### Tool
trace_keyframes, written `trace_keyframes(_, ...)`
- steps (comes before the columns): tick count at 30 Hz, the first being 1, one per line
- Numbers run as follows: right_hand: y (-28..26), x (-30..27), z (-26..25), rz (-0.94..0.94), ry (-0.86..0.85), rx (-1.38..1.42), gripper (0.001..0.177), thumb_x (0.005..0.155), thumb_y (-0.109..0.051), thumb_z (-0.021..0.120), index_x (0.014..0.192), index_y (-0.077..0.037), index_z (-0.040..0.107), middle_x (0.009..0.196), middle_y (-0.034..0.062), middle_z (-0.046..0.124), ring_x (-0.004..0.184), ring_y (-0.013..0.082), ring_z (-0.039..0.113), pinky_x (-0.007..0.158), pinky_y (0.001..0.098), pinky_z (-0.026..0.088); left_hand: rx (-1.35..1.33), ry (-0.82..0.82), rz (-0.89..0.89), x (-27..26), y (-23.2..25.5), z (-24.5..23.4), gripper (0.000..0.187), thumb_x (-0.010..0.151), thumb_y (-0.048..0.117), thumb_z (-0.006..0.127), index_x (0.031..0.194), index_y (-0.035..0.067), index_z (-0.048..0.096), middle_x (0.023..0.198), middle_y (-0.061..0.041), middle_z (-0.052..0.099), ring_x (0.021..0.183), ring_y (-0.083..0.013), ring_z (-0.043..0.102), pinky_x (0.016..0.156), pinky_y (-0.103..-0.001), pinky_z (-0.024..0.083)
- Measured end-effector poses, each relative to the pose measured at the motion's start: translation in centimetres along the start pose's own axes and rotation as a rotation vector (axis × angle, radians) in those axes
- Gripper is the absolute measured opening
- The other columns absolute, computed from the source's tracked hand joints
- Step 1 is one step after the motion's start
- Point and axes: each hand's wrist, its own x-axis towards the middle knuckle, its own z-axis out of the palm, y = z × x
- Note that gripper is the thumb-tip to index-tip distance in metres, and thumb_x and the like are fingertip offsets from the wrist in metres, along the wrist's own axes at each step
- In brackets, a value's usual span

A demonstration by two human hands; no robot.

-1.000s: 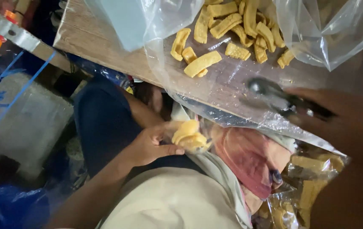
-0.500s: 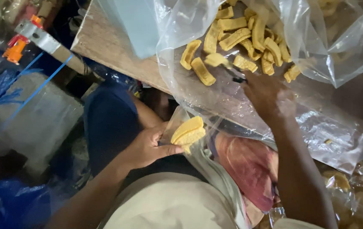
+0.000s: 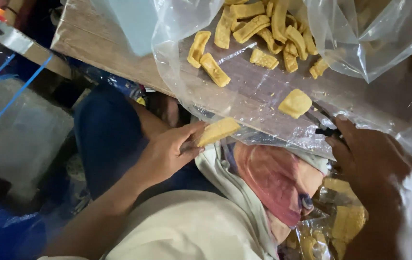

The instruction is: Manually filling small plastic bags with fried snacks and sealing them using a heat sealer

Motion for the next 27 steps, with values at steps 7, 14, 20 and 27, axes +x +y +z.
trace_keyframes(7,-2.3,0.2,-4.4,0.149,-0.219,0.184,0.066,0.115,-0.042,0.052,0.066,-0.004,0.072,0.055,0.0098,0.07,0.031,0.0256,0.046,0.043,0.0354,0.032,0.333,0.093,0.198,0.0,1.0,0.0,0.063,0.082,0.007,0.077,0.141,0.006,0.055,0.1,-0.007,0.074,0.078,-0.023,0.07,0.067,-0.036,0.051)
trace_keyframes(14,-0.4,-0.8,-1.8,-0.566,0.362,-0.691,0.045,0.101,-0.014,0.075,0.144,-0.023,0.069,0.078,-0.0073,0.06,0.047,0.003,0.039,0.038,0.0178,0.027,0.282,-0.055,0.008,0.8,1.5,1.0,0.061,0.09,0.014,0.062,0.148,0.013,0.046,0.117,-0.008,0.072,0.096,-0.0305,0.069,0.079,-0.044,0.051)
trace_keyframes(20,-3.7,-2.4,-6.6,-0.664,0.044,-0.378,0.09,0.065,-0.027,0.077,0.149,-0.013,0.05,0.082,0.0003,0.057,0.05,0.0136,0.062,0.036,0.0294,0.053,0.028,-0.077,-0.083,1.2,1.8,0.1,0.051,0.083,0.018,0.067,0.134,0.013,0.064,0.104,-0.007,0.079,0.079,-0.0232,0.075,0.066,-0.035,0.056)
trace_keyframes(27,0.7,0.2,-5.5,-0.087,-0.436,0.237,0.063,0.071,-0.034,0.075,0.132,-0.025,0.063,0.084,0.0045,0.082,0.059,0.0224,0.065,0.059,0.0389,0.05,-0.506,-0.233,-0.12,0.3,-1.2,0.1,0.06,0.083,-0.002,0.072,0.141,0.007,0.057,0.131,-0.006,0.07,0.109,-0.0152,0.066,0.094,-0.027,0.053)
